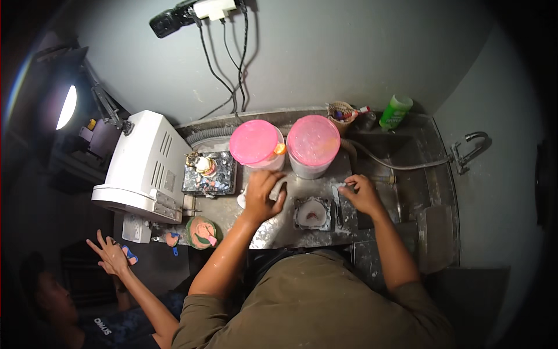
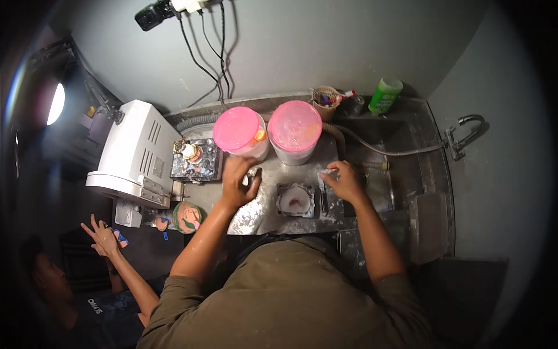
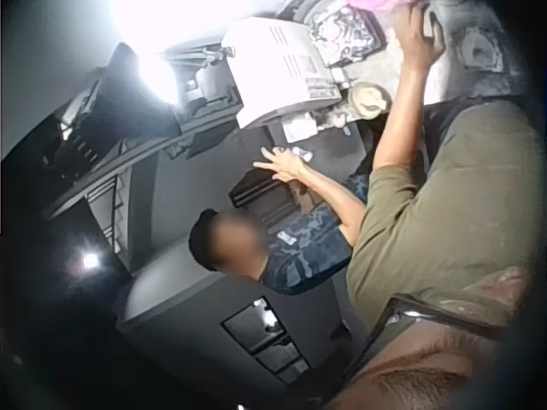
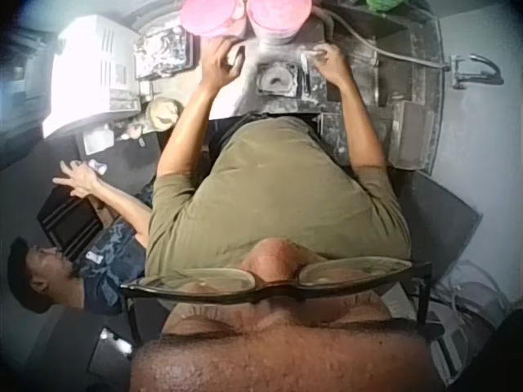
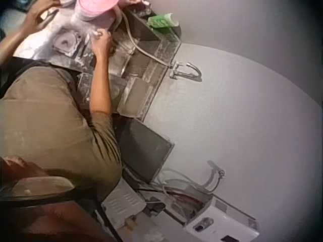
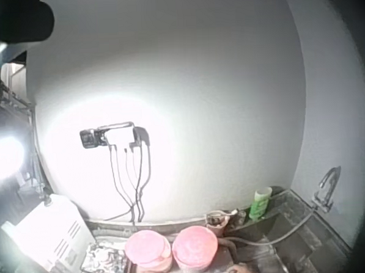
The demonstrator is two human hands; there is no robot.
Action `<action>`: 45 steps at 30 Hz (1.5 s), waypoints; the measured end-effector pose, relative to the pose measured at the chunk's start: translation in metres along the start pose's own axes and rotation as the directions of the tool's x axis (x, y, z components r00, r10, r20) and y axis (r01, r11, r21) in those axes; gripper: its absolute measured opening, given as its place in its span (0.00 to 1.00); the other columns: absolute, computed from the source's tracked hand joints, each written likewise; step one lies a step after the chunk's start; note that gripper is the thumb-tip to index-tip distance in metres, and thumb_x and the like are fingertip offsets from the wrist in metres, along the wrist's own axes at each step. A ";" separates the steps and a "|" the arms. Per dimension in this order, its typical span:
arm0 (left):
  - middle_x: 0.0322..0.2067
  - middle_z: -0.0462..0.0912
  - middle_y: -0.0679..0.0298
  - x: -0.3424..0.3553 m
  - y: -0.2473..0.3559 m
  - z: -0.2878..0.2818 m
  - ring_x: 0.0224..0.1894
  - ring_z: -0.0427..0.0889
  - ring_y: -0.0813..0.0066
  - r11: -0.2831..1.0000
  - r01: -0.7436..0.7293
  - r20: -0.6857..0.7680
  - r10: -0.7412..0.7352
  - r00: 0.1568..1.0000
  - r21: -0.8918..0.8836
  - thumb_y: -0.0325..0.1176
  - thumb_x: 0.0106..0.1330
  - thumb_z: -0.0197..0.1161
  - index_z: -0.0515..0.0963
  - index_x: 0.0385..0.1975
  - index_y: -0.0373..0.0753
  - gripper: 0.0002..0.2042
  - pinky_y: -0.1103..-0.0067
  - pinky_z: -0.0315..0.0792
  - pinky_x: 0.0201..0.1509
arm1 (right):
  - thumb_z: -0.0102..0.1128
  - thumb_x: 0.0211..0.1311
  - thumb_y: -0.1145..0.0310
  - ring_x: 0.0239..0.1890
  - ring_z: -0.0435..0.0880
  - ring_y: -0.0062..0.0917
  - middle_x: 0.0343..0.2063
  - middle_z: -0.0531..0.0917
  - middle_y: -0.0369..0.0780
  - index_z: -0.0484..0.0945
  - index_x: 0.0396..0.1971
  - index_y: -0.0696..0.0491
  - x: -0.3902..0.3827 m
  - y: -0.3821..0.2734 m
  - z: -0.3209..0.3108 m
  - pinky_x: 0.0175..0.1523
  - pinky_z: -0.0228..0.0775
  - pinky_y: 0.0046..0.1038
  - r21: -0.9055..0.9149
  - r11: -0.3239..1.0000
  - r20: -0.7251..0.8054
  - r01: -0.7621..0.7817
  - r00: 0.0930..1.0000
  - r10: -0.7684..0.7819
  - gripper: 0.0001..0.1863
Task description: The person applies a white substance to the inside of a metal dental flask, positions a dental model within the substance, and uses a small tool to smooth the material around the model before rinsing the flask under a tap.
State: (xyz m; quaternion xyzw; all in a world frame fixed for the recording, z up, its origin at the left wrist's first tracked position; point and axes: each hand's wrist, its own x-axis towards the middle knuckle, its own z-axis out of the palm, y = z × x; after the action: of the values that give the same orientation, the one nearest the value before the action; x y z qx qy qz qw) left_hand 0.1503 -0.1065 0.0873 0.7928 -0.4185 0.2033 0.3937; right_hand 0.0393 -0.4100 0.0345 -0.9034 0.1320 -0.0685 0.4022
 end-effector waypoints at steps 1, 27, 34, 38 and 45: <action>0.39 0.80 0.52 -0.016 0.004 0.016 0.39 0.80 0.54 0.993 0.013 0.003 -0.012 1.000 -0.114 0.26 0.56 0.66 0.80 0.41 0.35 0.12 0.67 0.72 0.44 | 0.77 0.52 0.53 0.41 0.82 0.35 0.39 0.82 0.45 0.80 0.42 0.58 -0.003 0.019 0.021 0.48 0.75 0.35 0.002 1.000 -0.034 -0.006 0.999 0.007 0.26; 0.78 0.30 0.49 -0.125 -0.008 0.065 0.77 0.25 0.34 0.939 0.340 0.691 -0.220 0.688 -0.040 0.61 0.66 0.55 0.63 0.72 0.63 0.33 0.42 0.24 0.74 | 0.63 0.57 0.37 0.77 0.35 0.55 0.76 0.38 0.54 0.55 0.76 0.39 -0.088 0.019 0.083 0.76 0.24 0.57 -0.173 0.915 0.328 0.365 0.897 -0.296 0.49; 0.78 0.30 0.50 -0.131 -0.010 0.070 0.77 0.24 0.35 0.914 0.402 0.683 -0.262 0.682 -0.051 0.61 0.68 0.52 0.60 0.74 0.64 0.33 0.41 0.23 0.73 | 0.62 0.58 0.38 0.78 0.35 0.54 0.76 0.38 0.56 0.51 0.77 0.46 -0.093 0.012 0.089 0.76 0.23 0.57 -0.190 0.903 0.324 0.386 0.892 -0.314 0.52; 0.78 0.30 0.49 -0.132 -0.007 0.073 0.77 0.26 0.34 0.921 0.385 0.685 -0.247 0.685 -0.053 0.63 0.68 0.52 0.59 0.74 0.66 0.34 0.41 0.24 0.74 | 0.61 0.58 0.39 0.78 0.36 0.54 0.76 0.39 0.57 0.51 0.76 0.49 -0.095 0.012 0.091 0.75 0.22 0.57 -0.191 0.920 0.279 0.342 0.918 -0.283 0.52; 0.77 0.31 0.46 -0.128 0.000 0.069 0.77 0.28 0.33 0.969 0.245 0.705 -0.192 0.683 0.026 0.65 0.69 0.49 0.56 0.75 0.64 0.35 0.40 0.24 0.73 | 0.63 0.59 0.42 0.77 0.38 0.56 0.76 0.41 0.57 0.52 0.76 0.50 -0.091 0.012 0.083 0.76 0.28 0.56 -0.105 0.950 0.191 0.295 0.943 -0.272 0.51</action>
State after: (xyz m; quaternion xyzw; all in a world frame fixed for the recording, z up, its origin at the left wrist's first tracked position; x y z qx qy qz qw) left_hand 0.0772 -0.0972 -0.0384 0.8400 -0.4458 -0.1766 0.2539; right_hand -0.0306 -0.3324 -0.0315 -0.9400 -0.0308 -0.0376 0.3377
